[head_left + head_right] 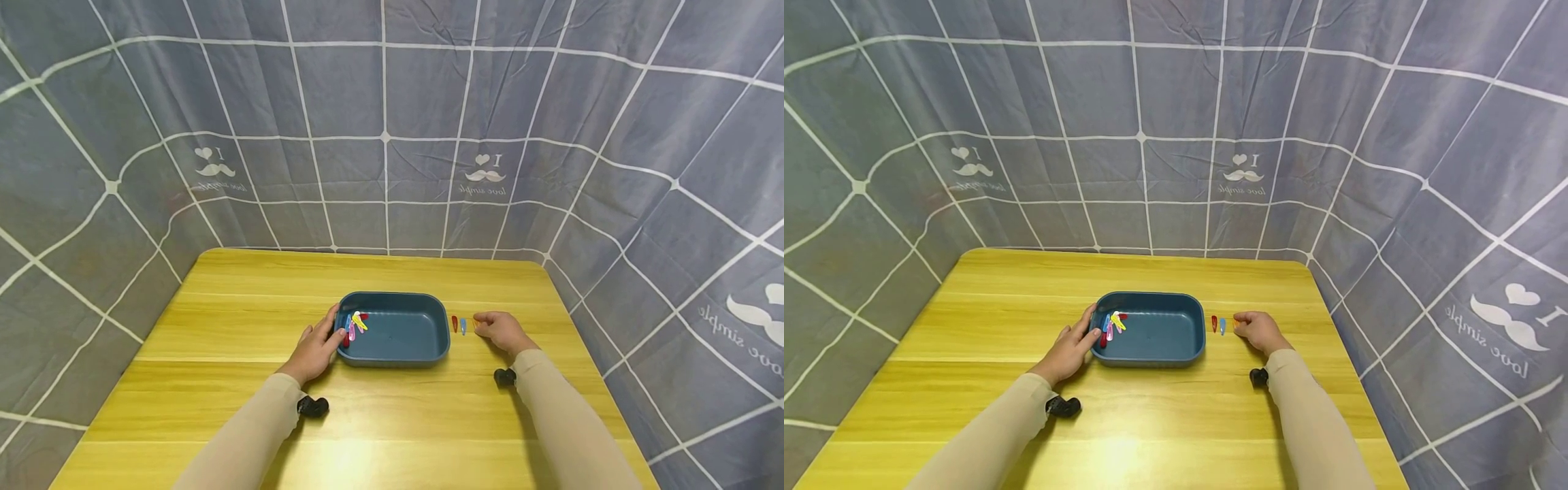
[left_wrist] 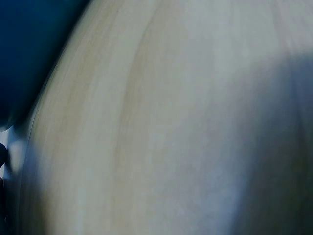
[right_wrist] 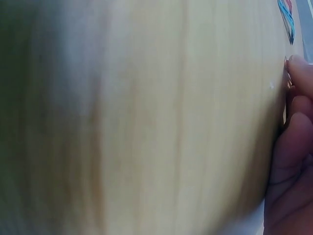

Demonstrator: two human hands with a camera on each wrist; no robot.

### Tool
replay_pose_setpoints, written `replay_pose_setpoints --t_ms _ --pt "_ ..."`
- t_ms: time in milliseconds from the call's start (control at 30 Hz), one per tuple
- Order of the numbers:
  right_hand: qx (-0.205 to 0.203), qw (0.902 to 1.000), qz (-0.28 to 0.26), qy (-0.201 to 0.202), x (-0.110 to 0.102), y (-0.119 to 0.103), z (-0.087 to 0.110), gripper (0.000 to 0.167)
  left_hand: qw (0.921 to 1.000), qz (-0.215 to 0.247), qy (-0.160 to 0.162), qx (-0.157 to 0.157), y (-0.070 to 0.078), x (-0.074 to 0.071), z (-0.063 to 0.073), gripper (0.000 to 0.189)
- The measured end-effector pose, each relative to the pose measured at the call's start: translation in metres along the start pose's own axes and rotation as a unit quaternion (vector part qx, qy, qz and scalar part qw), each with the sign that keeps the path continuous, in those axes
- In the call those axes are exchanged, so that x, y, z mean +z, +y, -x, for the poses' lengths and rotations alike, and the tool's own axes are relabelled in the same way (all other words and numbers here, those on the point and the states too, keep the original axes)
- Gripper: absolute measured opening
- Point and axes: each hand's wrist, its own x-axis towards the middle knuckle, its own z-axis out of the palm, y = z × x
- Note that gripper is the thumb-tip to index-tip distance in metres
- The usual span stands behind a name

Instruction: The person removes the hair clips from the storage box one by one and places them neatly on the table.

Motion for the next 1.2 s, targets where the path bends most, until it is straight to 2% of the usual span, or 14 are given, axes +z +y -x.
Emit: replay_pose_setpoints --t_ms 133,667,933,1200 --pt "0.0 1.0 0.005 -0.003 -0.0011 -0.0032 0.0003 0.044 0.9999 -0.003 0.011 0.003 -0.0002 0.0003 -0.0005 0.067" --pt "-0.013 0.9992 0.037 0.003 0.0024 -0.0037 -0.0016 0.043 0.9998 -0.006 0.018 0.011 0.0 0.001 -0.0011 0.067" --pt "-0.016 0.9988 0.046 0.003 0.0034 -0.003 -0.0014 0.043 0.9999 0.0 0.01 -0.001 -0.0001 0.0009 0.0001 0.068" --pt "-0.01 0.9989 0.044 0.008 0.0043 -0.0047 0.0023 0.042 1.0 -0.002 0.008 0.003 -0.0029 0.0032 -0.0018 0.069"
